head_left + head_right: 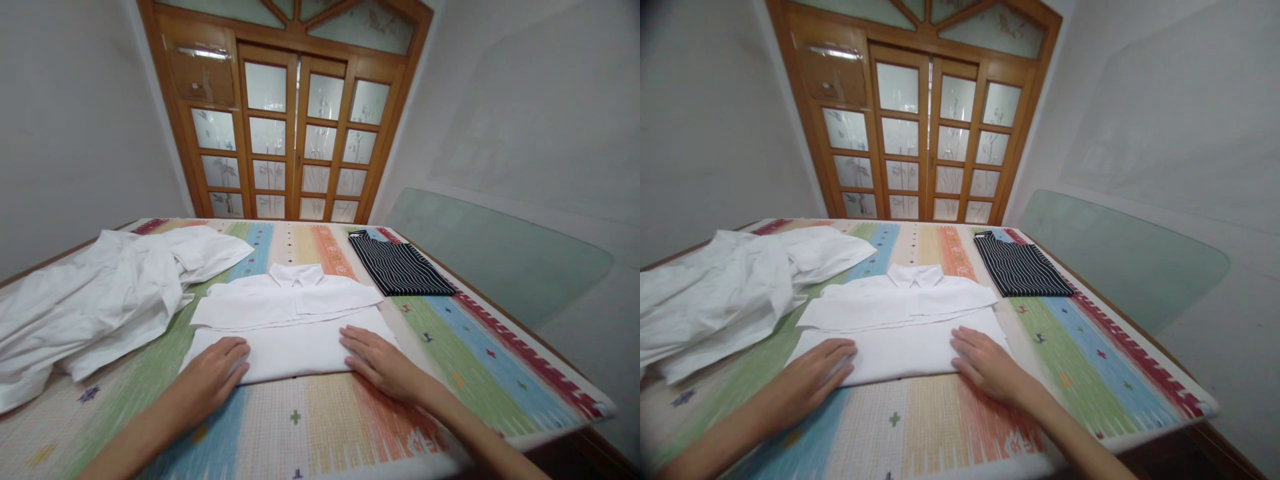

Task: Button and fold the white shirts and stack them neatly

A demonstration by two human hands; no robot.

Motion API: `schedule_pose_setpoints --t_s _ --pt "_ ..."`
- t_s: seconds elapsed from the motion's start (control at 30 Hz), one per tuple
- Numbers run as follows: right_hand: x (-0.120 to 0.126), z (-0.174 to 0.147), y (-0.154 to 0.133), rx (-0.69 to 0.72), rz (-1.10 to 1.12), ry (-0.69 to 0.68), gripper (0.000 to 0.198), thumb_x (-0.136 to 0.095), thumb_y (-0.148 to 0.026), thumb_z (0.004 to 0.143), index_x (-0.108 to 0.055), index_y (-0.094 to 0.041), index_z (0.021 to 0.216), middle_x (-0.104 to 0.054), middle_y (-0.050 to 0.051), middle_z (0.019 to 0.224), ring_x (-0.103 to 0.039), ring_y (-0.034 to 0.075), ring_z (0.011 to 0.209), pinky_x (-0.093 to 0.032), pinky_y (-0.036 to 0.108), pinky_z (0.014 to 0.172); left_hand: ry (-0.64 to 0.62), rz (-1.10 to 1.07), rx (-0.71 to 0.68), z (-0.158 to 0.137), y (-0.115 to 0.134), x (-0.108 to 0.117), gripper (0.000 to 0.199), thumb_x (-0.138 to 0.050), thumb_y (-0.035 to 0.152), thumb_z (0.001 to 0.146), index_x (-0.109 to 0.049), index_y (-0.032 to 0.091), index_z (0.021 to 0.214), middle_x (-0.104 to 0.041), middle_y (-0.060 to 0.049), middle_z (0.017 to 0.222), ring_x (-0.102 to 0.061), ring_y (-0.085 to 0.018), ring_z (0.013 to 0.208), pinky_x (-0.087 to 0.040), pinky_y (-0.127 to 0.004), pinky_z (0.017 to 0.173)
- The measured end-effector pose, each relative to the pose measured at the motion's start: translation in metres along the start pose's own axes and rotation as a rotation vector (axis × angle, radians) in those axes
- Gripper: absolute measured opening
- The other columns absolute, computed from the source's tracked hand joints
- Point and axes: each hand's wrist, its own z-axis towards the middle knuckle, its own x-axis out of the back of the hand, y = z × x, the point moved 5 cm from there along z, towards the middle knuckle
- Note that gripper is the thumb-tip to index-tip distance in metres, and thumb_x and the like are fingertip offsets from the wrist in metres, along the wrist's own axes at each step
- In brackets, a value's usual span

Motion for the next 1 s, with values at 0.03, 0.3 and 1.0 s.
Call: schedule_pose_setpoints --t_s 0.03,0.3,1.0 --pt "-0.005 0.005 -0.004 0.02 0.007 -0.031 0.043 -0.042 -0.037 0.098 -0.057 -0.02 0.135 -0.05 0.011 0.145 -0.044 0.025 0.135 -0.036 0.046 0.113 0.001 0.033 -0.019 0.002 0.001 -0.006 0.04 -0.038 0.041 0.095 -0.066 0.02 0.115 -0.067 -0.01 0.121 -0.063 -0.023 0.11 -0.049 -0.037 0.098" --pt "-0.017 0.04 -0.005 0.051 -0.04 -0.056 0.048 -0.035 -0.036 0.1 -0.05 -0.015 0.141 -0.049 0.014 0.146 -0.044 0.025 0.135 -0.034 0.046 0.114 -0.032 0.135 -0.103 0.015 -0.009 -0.023 0.055 -0.035 0.045 0.097 -0.053 0.012 0.137 -0.051 -0.015 0.144 -0.046 -0.027 0.134 -0.04 -0.043 0.112" --pt "-0.023 0.086 0.027 -0.121 -0.24 -0.145 0.054 -0.024 -0.049 0.102 -0.053 -0.012 0.128 -0.065 0.018 0.12 -0.06 0.027 0.11 -0.039 0.038 0.095 -0.091 0.05 -0.192 0.046 -0.034 -0.023 0.053 -0.034 0.047 0.099 -0.043 0.023 0.146 -0.043 -0.004 0.15 -0.042 -0.021 0.138 -0.034 -0.039 0.116"
